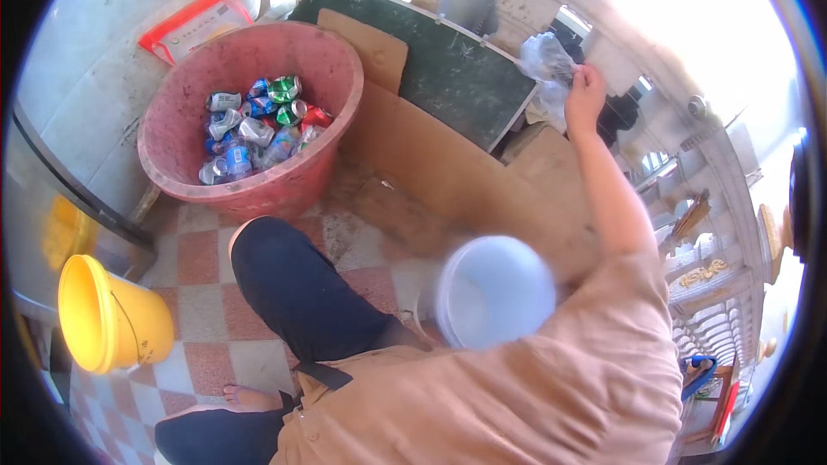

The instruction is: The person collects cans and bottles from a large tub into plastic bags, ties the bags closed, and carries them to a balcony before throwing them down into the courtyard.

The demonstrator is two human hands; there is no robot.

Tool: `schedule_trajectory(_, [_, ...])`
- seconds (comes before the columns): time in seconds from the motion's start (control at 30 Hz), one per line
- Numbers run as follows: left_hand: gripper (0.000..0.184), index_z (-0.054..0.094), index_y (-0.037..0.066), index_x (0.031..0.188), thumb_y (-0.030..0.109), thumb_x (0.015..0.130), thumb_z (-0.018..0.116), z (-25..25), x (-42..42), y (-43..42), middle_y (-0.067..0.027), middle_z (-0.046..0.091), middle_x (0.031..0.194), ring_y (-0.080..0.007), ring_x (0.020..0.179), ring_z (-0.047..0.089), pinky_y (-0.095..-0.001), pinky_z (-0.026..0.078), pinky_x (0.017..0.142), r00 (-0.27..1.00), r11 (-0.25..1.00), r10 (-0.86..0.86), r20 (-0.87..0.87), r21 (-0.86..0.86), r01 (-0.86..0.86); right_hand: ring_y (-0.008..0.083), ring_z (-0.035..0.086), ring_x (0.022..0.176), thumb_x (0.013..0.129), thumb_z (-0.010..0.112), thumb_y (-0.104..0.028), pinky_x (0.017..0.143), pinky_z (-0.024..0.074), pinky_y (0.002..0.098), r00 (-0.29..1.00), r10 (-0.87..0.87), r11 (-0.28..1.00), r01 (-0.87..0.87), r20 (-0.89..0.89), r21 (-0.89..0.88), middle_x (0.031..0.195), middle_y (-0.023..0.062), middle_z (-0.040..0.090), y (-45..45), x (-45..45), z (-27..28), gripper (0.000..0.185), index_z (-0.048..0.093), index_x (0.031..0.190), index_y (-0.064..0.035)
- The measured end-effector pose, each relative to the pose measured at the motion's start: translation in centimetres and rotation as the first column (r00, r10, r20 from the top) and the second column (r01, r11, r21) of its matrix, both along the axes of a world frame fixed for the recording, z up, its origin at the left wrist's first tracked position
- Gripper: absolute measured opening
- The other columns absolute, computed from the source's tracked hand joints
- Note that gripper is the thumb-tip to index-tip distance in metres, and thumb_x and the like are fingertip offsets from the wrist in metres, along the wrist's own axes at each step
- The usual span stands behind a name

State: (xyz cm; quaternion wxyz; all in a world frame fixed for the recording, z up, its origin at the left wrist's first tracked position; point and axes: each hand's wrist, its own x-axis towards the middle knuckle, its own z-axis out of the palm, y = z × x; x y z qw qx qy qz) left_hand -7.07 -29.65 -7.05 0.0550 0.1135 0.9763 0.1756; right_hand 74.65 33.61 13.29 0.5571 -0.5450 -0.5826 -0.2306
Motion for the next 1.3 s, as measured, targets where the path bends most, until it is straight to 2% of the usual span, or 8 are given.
schedule_trajectory(0.23, [0.047, 0.036, 0.008, 0.134, 0.030, 0.093, 0.045, 0.1, -0.6, -0.8, -0.0121, 0.046, 0.129, -0.0223, 0.116, 0.046, -0.0409, 0.034, 0.099, 0.999, 0.999, -0.005, -0.031, 0.041, 0.006, 0.0160, 0.054, 0.100, 0.094, 0.047, -0.010, 0.087, 0.0412, 0.0273, 0.967, 0.251, 0.963, -0.246, -0.045, 0.108, 0.112, 0.0081, 0.057, -7.9, -9.5, 6.1, 0.019, 0.056, 0.107, 0.0006])
schedule_trajectory(0.37, [0.049, 0.035, 0.008, 0.135, 0.030, 0.093, 0.045, 0.9, -0.9, -2.4, -0.0121, 0.045, 0.131, -0.0227, 0.117, 0.045, -0.0412, 0.034, 0.101, 0.996, 0.993, 0.012, -0.085, 0.121, -0.002, 0.0108, 0.055, 0.084, 0.093, 0.051, -0.010, 0.077, 0.0467, 0.0266, 0.179, 0.685, 0.488, -0.833, -0.706, 0.262, 0.095, 0.0023, 0.059, -10.3, -19.9, 9.6, 0.012, 0.054, 0.103, -0.0046])
schedule_trajectory(0.63, [0.061, 0.029, 0.009, 0.140, 0.035, 0.091, 0.051, 12.7, 10.8, 13.6, -0.0124, 0.042, 0.136, -0.0244, 0.123, 0.043, -0.0421, 0.033, 0.103, 0.891, 0.378, -0.448, 0.071, 0.918, 0.117, 0.0194, 0.058, 0.103, 0.093, 0.042, -0.006, 0.092, 0.0459, 0.0327, -0.273, 0.222, -0.152, -0.958, -0.936, 0.244, 0.111, 0.0102, 0.060, -12.2, -40.2, 3.6, 0.026, 0.051, 0.116, 0.0010])
schedule_trajectory(0.77, [0.124, -0.008, 0.008, 0.145, 0.047, 0.065, 0.079, 14.0, 18.7, 24.9, -0.0113, 0.016, 0.149, -0.0268, 0.135, 0.024, -0.0399, 0.022, 0.110, 0.455, -0.003, -0.880, -0.135, 0.960, 0.279, 0.0152, 0.059, 0.091, 0.093, 0.047, -0.012, 0.083, 0.0467, 0.0305, -0.340, 0.042, -0.416, -0.861, -0.940, 0.293, 0.099, 0.0049, 0.061, -17.8, -47.4, 0.4, 0.018, 0.053, 0.107, -0.0021])
schedule_trajectory(0.93, [0.047, 0.044, 0.005, 0.127, 0.015, 0.084, 0.061, 10.9, 17.6, 29.9, -0.0096, 0.055, 0.119, -0.0226, 0.111, 0.054, -0.0368, 0.046, 0.092, 0.167, 0.024, -0.975, 0.148, 0.814, -0.581, 0.0224, 0.049, 0.114, 0.095, 0.029, -0.052, 0.092, 0.0401, 0.0432, -0.359, -0.355, -0.539, -0.676, -0.863, 0.503, 0.132, 0.0065, 0.045, -19.2, -47.1, -0.2, 0.060, 0.033, 0.138, -0.0098])
schedule_trajectory(1.07, [0.036, 0.048, 0.005, 0.124, 0.022, 0.093, 0.048, 10.1, 17.6, 30.2, -0.0101, 0.057, 0.117, -0.0231, 0.107, 0.056, -0.0388, 0.046, 0.092, 0.455, 0.124, -0.870, -0.191, 0.809, 0.575, 0.0186, 0.058, 0.102, 0.095, 0.037, -0.048, 0.078, 0.0487, 0.0322, -0.185, -0.120, -0.748, -0.629, -0.975, 0.211, 0.124, 0.0057, 0.052, -16.8, -47.0, -5.9, 0.054, 0.034, 0.136, -0.0133])
schedule_trajectory(1.2, [0.040, 0.047, 0.006, 0.125, 0.031, 0.096, 0.042, 8.0, 18.1, 30.7, -0.0096, 0.056, 0.120, -0.0233, 0.105, 0.057, -0.0397, 0.047, 0.090, 0.095, 0.440, -0.839, 0.536, 0.770, -0.463, 0.0153, 0.060, 0.087, 0.083, 0.064, -0.013, 0.071, 0.0517, 0.0304, -0.119, 0.445, -0.478, -0.869, -0.888, -0.123, 0.105, 0.0087, 0.059, -18.0, -45.5, -7.3, 0.041, 0.051, 0.120, -0.0027])
schedule_trajectory(1.3, [0.044, 0.043, 0.004, 0.130, 0.032, 0.096, 0.038, 3.8, 13.3, 30.3, -0.0111, 0.053, 0.124, -0.0250, 0.110, 0.055, -0.0416, 0.044, 0.097, 0.159, 0.313, -0.881, 0.445, 0.801, -0.509, 0.0113, 0.055, 0.068, 0.081, 0.060, -0.007, 0.050, 0.0456, 0.0242, -0.034, 0.301, -0.289, -0.956, -0.953, -0.057, 0.096, 0.0059, 0.054, -15.6, -40.2, -6.4, 0.045, 0.042, 0.122, -0.0072])
